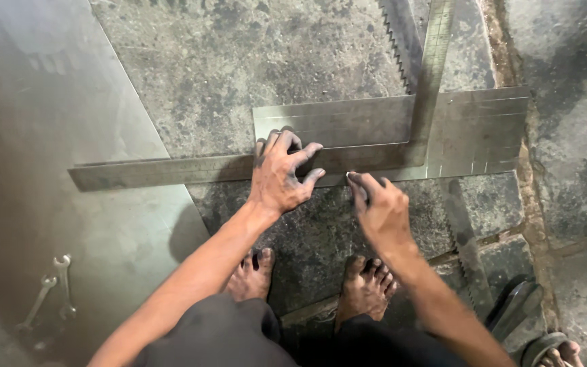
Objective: The person marks lines on a metal sheet using a square and a marking tool, repeatedly aligning the square at various points on the sheet and drawing marks along its edges.
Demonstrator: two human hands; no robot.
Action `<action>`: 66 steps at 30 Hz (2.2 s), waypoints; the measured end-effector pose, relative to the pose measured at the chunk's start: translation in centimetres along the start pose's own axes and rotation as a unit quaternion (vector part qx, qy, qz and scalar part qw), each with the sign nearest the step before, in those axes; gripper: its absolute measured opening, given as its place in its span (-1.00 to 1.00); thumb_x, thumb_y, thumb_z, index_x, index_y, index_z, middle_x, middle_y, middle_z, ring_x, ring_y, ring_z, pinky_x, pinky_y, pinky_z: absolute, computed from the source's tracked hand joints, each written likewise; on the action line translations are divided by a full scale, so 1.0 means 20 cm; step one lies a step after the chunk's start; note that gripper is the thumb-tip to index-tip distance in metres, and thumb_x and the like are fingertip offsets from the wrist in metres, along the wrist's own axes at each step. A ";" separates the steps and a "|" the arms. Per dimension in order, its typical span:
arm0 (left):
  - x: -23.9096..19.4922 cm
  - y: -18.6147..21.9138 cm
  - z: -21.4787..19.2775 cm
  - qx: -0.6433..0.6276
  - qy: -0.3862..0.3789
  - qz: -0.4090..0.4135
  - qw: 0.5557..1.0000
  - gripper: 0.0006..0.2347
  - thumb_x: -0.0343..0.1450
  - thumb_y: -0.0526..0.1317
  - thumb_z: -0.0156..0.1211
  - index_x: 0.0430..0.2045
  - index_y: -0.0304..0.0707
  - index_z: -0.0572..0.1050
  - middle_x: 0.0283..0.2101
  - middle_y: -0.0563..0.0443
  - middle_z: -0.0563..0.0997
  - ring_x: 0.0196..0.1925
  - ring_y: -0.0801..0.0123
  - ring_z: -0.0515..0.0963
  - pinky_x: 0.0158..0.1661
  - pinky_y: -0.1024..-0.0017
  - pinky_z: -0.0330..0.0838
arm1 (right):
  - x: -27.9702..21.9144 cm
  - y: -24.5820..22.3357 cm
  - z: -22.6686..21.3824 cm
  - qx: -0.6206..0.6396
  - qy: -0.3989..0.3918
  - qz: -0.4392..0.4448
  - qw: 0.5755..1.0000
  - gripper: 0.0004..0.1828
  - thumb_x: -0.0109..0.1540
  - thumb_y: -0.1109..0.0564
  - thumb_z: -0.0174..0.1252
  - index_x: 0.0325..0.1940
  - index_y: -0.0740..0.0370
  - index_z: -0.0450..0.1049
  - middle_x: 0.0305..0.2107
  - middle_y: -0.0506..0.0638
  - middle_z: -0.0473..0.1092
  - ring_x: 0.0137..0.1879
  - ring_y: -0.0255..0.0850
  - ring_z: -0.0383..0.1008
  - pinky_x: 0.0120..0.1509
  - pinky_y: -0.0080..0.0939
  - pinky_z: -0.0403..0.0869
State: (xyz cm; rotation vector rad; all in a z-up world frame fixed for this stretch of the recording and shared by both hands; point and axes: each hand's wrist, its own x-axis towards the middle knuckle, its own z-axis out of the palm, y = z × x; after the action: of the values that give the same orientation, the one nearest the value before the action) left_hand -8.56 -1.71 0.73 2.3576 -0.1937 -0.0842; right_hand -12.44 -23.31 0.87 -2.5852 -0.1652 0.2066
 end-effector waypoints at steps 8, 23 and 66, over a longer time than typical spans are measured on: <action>0.05 0.00 0.00 0.007 -0.001 0.011 1.000 -0.63 0.17 -0.10 0.51 -0.14 -0.01 0.68 -0.22 -0.01 0.45 -0.06 0.13 0.45 0.03 0.11 0.25 | 0.09 -0.10 -0.29 0.101 -0.445 0.024 0.889 -0.73 0.05 -0.03 0.45 -0.22 0.06 0.73 -0.37 0.07 0.65 -0.29 -0.15 0.66 -0.13 -0.20 0.54; 0.01 0.01 0.00 0.009 -0.005 -0.004 1.000 -0.64 0.19 -0.08 0.49 -0.14 -0.01 0.67 -0.20 0.02 0.48 -0.03 0.18 0.46 0.01 0.16 0.24 | -0.07 -0.04 0.14 0.060 0.133 -0.051 0.988 -0.69 0.24 0.21 0.33 0.08 0.02 0.62 -0.41 0.09 0.45 -0.38 -0.01 0.47 -0.29 -0.05 0.46; -0.72 -0.48 -0.36 0.251 0.047 0.111 0.960 -0.50 0.33 0.07 0.34 0.05 -0.29 0.51 0.00 -0.12 0.51 0.10 0.05 0.45 0.24 0.02 0.25 | -0.08 -0.07 0.20 -0.020 0.015 -0.307 0.951 -0.37 0.20 -0.10 0.33 0.28 0.21 0.44 0.03 0.20 0.38 -0.05 0.10 0.45 0.10 0.08 0.44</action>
State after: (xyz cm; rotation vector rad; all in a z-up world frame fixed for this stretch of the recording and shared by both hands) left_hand -20.87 12.39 -0.86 2.8153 -0.4791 0.2101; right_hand -14.81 -20.33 -1.52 -2.4358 -0.9493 -0.0677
